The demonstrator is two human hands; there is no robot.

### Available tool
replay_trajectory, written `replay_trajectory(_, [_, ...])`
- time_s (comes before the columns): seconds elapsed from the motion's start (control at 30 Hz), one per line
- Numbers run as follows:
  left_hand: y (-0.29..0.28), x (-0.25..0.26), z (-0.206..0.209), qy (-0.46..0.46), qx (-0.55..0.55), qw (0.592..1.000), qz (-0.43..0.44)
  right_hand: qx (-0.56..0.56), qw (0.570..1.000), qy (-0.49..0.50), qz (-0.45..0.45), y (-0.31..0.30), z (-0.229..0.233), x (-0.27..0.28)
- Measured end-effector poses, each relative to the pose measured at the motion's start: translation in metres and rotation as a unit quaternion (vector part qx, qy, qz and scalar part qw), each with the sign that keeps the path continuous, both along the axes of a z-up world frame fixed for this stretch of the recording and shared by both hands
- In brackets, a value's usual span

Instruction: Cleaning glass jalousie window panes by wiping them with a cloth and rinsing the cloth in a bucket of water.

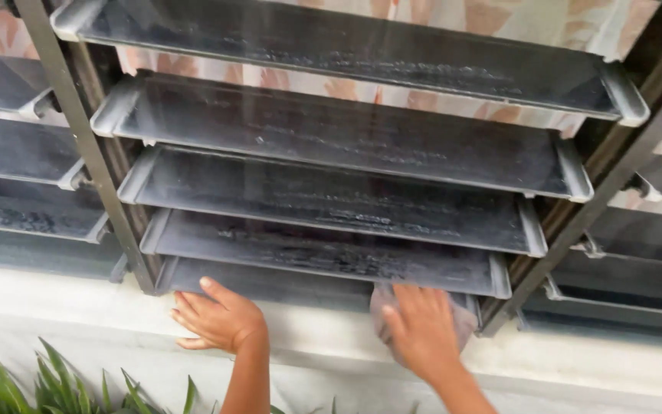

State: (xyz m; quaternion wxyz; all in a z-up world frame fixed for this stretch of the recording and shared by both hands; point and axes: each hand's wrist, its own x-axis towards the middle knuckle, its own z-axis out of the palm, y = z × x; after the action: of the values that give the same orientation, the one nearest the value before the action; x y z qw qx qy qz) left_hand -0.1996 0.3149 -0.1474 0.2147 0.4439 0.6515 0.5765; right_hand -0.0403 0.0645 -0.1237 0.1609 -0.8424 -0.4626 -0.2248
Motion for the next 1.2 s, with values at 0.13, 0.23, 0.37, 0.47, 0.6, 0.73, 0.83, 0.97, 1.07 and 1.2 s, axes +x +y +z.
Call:
replay_trajectory(0.13, [0.002,-0.003,-0.002,0.0,-0.013,1.0,-0.019,-0.1,0.981,0.096,-0.139,0.016,0.054,-0.003])
replay_trajectory(0.23, [0.003,0.001,-0.002,-0.005,-0.002,1.0,-0.014,-0.267,0.917,0.158,-0.252,0.054,0.096,-0.044])
replay_trajectory(0.37, [0.004,0.001,-0.005,0.0,-0.003,1.0,-0.021,-0.285,0.928,0.194,-0.142,0.098,0.107,-0.093])
replay_trajectory(0.47, [0.002,-0.002,-0.008,0.02,-0.004,0.999,-0.033,-0.157,0.985,0.051,0.047,0.102,0.056,-0.084])
replay_trajectory(0.6, [-0.014,-0.014,0.018,0.126,-0.105,0.98,-0.109,-0.188,0.978,0.06,0.074,0.066,0.059,-0.046])
replay_trajectory(0.73, [-0.026,-0.024,0.013,0.195,-0.027,0.958,-0.208,-0.221,0.93,0.248,-0.157,0.025,0.078,-0.006])
replay_trajectory(0.83, [-0.022,-0.016,0.006,0.155,-0.016,0.973,-0.171,-0.015,0.965,0.134,-0.226,0.03,0.069,0.0])
replay_trajectory(0.97, [-0.006,-0.006,-0.034,0.112,0.078,0.989,-0.053,-0.161,0.917,0.278,-0.237,0.093,0.09,-0.067])
replay_trajectory(1.07, [-0.001,-0.001,-0.049,0.118,0.144,0.982,-0.009,-0.187,0.95,0.24,-0.077,0.144,0.072,-0.094])
replay_trajectory(1.2, [0.004,-0.003,-0.046,0.059,0.108,0.992,0.008,-0.11,0.981,0.036,0.158,0.181,0.055,-0.106])
